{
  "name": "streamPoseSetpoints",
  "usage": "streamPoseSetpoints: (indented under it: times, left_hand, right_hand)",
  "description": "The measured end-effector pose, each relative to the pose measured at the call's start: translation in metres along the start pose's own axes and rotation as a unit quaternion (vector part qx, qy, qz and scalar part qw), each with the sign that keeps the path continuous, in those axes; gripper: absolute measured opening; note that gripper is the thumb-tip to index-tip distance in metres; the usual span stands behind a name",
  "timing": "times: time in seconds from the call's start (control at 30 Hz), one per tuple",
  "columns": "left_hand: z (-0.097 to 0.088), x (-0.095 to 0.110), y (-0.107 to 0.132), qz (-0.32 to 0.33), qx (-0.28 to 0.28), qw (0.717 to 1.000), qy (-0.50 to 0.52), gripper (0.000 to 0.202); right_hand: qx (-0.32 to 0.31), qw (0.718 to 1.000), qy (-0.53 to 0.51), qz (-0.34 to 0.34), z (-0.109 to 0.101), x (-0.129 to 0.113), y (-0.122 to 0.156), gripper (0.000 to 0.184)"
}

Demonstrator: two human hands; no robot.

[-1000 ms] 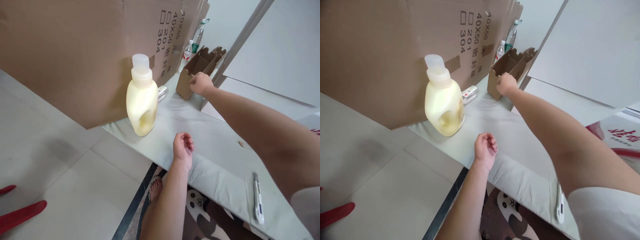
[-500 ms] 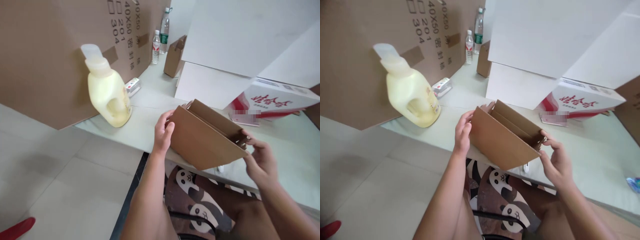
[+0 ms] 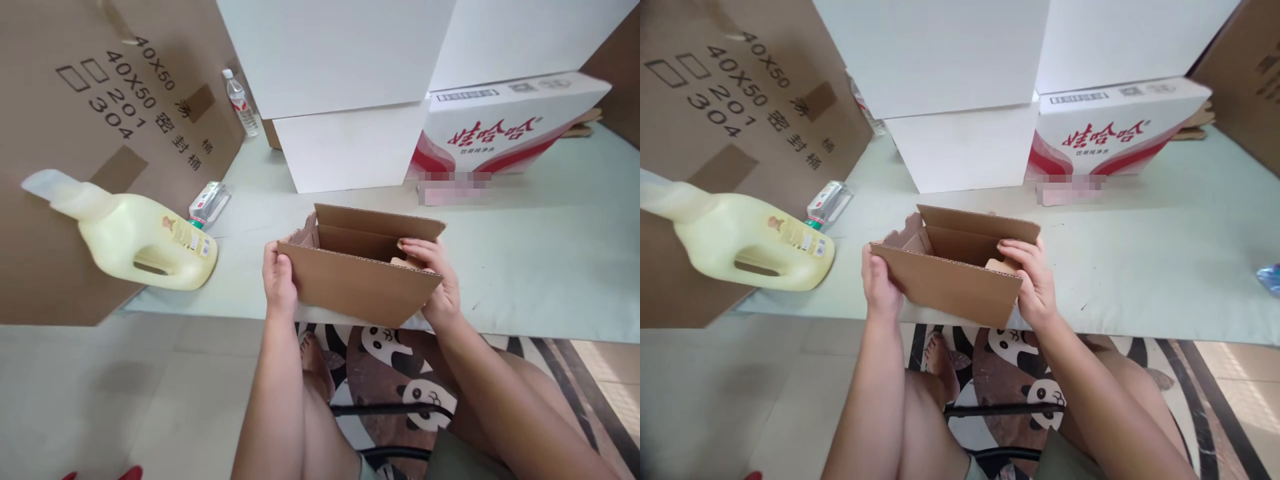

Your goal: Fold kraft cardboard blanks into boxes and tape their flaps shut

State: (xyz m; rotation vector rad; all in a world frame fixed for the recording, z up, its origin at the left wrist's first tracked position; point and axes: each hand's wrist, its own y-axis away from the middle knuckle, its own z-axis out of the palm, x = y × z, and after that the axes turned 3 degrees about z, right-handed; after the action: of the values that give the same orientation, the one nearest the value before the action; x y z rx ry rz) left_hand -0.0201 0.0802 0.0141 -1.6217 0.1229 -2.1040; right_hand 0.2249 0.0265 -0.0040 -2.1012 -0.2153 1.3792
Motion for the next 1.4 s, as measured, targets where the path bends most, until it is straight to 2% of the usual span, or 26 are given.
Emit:
streamPoseSetpoints:
  times: [0.07,0.17,0.27,0.33,0.4,0.6,0.73,0.83,1.0,1.07,1.13,1.2,1.23,1.33,1.4]
  left_hand:
    - [0.006,-0.002,0.002,-0.024,0.008,1.000,-0.005,0.054]
    - [0.015,-0.008,0.005,-0.033,-0.015,0.999,0.006,0.058]
    - [0.023,-0.013,0.009,-0.033,-0.044,0.998,0.030,0.058]
    - [0.027,-0.014,0.012,-0.032,-0.054,0.998,0.031,0.060]
    - [0.028,-0.014,0.014,-0.034,-0.059,0.997,0.019,0.064]
    - [0.026,-0.011,0.019,-0.042,-0.056,0.997,-0.026,0.079]
    - [0.025,-0.010,0.022,-0.011,-0.070,0.997,-0.008,0.075]
    - [0.020,-0.013,0.021,0.025,-0.097,0.995,-0.005,0.074]
    - [0.010,-0.011,0.020,0.156,-0.072,0.981,-0.090,0.073]
    - [0.008,-0.005,0.019,0.178,-0.101,0.971,-0.123,0.074]
    - [0.006,-0.001,0.017,0.179,-0.166,0.959,-0.144,0.074]
    - [0.004,0.001,0.014,0.171,-0.210,0.950,-0.158,0.073]
    - [0.004,0.000,0.014,0.168,-0.211,0.950,-0.157,0.071]
    - [0.005,-0.004,0.012,0.150,-0.164,0.966,-0.130,0.059]
    - [0.007,-0.006,0.012,0.129,-0.131,0.977,-0.108,0.048]
  right_hand:
    - [-0.012,1.000,-0.022,-0.015,-0.003,-0.005,0.004,0.046]
    - [-0.063,0.997,-0.020,-0.039,-0.020,-0.018,0.007,0.056]
    - [-0.110,0.991,-0.002,-0.073,-0.039,-0.025,0.008,0.045]
    - [-0.131,0.987,-0.026,-0.085,-0.046,-0.024,0.009,0.050]
    - [-0.139,0.986,-0.048,-0.079,-0.048,-0.019,0.009,0.054]
    - [-0.149,0.987,-0.046,-0.038,-0.048,-0.006,0.010,0.034]
    - [-0.145,0.989,-0.038,-0.001,-0.051,-0.001,0.009,0.059]
    - [-0.162,0.985,-0.064,0.009,-0.051,-0.001,0.008,0.070]
    - [-0.185,0.977,-0.099,0.026,-0.050,-0.004,0.006,0.088]
    - [-0.204,0.973,-0.103,0.024,-0.051,-0.003,0.005,0.095]
    - [-0.215,0.970,-0.109,0.027,-0.051,-0.001,0.005,0.099]
    - [-0.209,0.970,-0.117,0.034,-0.048,0.002,0.006,0.094]
    - [-0.193,0.973,-0.123,0.035,-0.045,0.003,0.008,0.089]
    - [-0.098,0.986,-0.131,0.024,-0.033,0.002,0.013,0.076]
    - [-0.036,0.993,-0.112,0.030,-0.027,-0.002,0.015,0.080]
